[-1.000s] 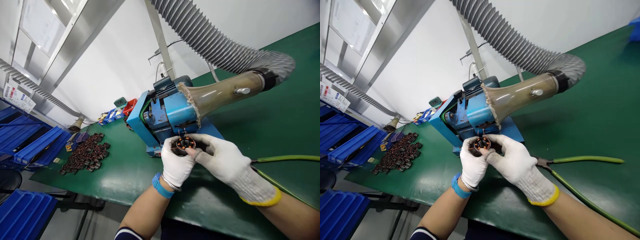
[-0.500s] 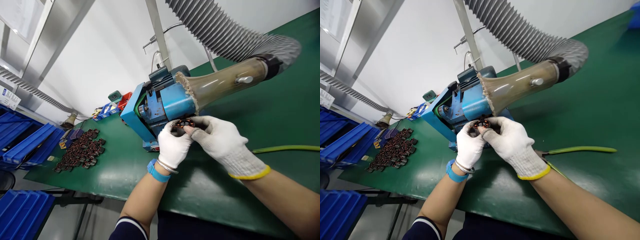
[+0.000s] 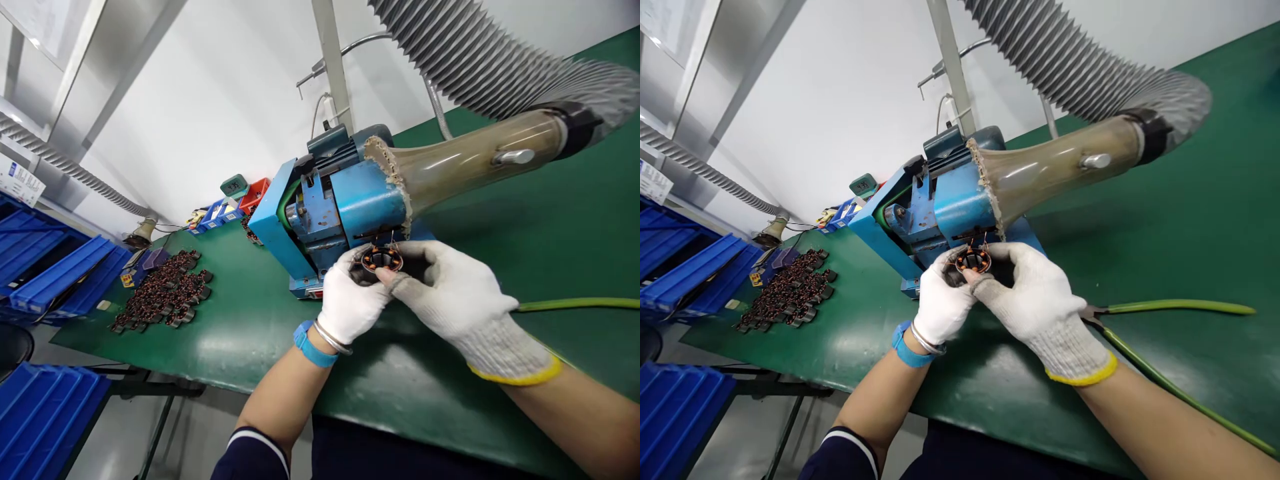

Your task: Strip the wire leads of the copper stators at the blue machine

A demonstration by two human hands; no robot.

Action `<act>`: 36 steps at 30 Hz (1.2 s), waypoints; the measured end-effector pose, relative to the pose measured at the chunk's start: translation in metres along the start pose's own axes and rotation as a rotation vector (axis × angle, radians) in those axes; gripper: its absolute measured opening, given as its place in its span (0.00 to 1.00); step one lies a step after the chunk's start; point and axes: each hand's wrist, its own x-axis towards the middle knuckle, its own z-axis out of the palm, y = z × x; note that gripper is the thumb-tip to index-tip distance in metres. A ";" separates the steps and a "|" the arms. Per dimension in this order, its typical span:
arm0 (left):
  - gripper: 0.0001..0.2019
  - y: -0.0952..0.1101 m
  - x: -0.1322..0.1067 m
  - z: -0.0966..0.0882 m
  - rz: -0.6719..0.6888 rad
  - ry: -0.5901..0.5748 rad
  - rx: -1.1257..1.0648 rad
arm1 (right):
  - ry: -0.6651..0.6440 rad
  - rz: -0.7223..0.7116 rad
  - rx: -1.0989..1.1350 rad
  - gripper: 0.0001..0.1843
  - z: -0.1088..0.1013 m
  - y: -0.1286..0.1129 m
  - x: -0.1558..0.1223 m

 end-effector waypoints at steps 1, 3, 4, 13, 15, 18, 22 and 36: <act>0.29 0.003 0.003 0.002 0.003 -0.002 0.010 | 0.007 0.014 -0.009 0.22 0.000 -0.001 0.004; 0.25 0.010 0.008 0.008 0.013 0.013 0.040 | 0.014 0.047 -0.015 0.21 0.000 -0.002 0.012; 0.23 0.013 0.010 0.011 0.016 0.026 0.056 | 0.013 0.066 -0.017 0.21 0.000 -0.003 0.016; 0.27 0.014 -0.004 0.010 0.038 0.019 0.157 | -0.023 0.114 0.051 0.25 -0.009 -0.013 0.009; 0.31 0.008 -0.014 0.002 0.073 0.005 0.234 | -0.043 0.066 0.079 0.21 -0.012 -0.015 -0.001; 0.34 0.000 -0.026 -0.008 0.125 -0.015 0.264 | -0.084 -0.038 0.089 0.14 -0.016 -0.016 -0.009; 0.31 -0.006 -0.028 -0.013 0.154 0.019 0.201 | 0.063 0.211 0.234 0.07 -0.018 -0.016 0.000; 0.29 -0.007 0.000 -0.011 0.107 0.011 0.192 | -0.151 0.075 0.156 0.26 0.016 0.001 -0.002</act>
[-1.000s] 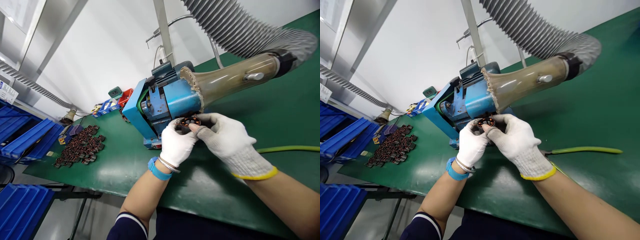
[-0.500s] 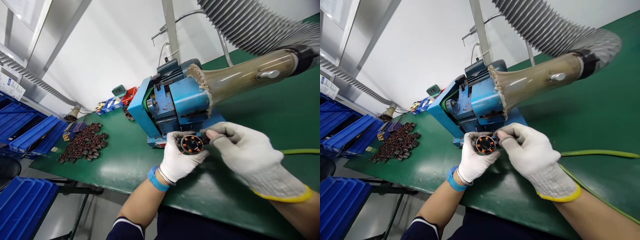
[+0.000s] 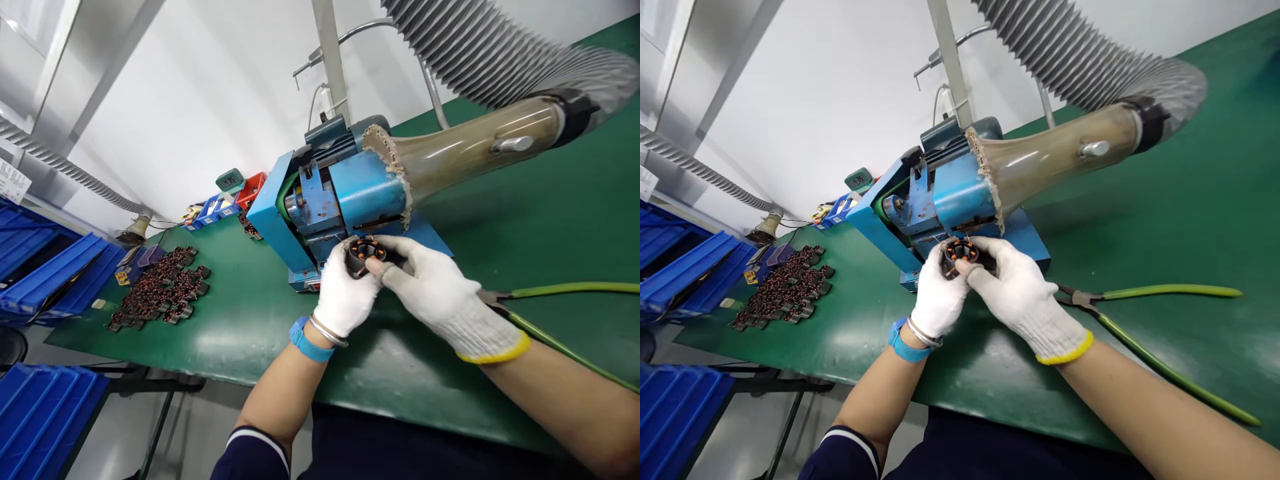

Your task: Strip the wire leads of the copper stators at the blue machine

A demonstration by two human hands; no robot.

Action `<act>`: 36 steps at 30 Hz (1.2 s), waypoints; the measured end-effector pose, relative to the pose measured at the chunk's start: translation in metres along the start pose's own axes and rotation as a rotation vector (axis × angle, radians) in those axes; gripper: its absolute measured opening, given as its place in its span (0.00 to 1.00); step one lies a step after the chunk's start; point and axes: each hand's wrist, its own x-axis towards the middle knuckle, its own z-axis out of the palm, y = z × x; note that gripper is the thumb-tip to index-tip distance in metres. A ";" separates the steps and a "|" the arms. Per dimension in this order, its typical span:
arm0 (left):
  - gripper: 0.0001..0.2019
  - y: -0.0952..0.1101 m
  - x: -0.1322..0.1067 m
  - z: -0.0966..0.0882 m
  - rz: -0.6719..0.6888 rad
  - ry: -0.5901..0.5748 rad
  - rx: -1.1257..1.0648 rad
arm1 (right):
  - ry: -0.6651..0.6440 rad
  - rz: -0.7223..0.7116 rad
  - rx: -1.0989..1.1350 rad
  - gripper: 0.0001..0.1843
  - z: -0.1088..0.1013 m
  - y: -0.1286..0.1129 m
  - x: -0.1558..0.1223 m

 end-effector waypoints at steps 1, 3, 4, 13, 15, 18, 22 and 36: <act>0.27 0.002 0.003 0.002 0.006 0.012 0.014 | 0.007 -0.003 0.012 0.24 0.000 -0.003 0.003; 0.23 0.008 0.006 0.005 0.015 0.030 0.040 | 0.012 -0.017 0.047 0.22 -0.001 -0.009 0.007; 0.20 0.011 0.007 0.006 0.018 0.039 0.056 | 0.007 -0.027 0.065 0.20 -0.001 -0.013 0.008; 0.12 0.025 0.008 0.015 0.041 0.086 0.194 | -0.020 -0.038 0.125 0.14 -0.008 -0.027 0.010; 0.12 0.024 0.008 0.015 0.038 0.092 0.191 | -0.014 -0.011 0.132 0.14 -0.008 -0.026 0.010; 0.15 0.020 0.006 0.014 0.014 0.116 0.139 | -0.022 -0.027 0.166 0.15 -0.003 -0.022 0.009; 0.19 0.016 0.004 0.011 -0.014 0.169 0.097 | -0.035 -0.071 0.192 0.19 0.004 -0.017 0.007; 0.23 0.023 -0.007 -0.006 -0.197 0.098 -0.322 | -0.033 -0.195 -0.002 0.28 -0.001 -0.011 -0.019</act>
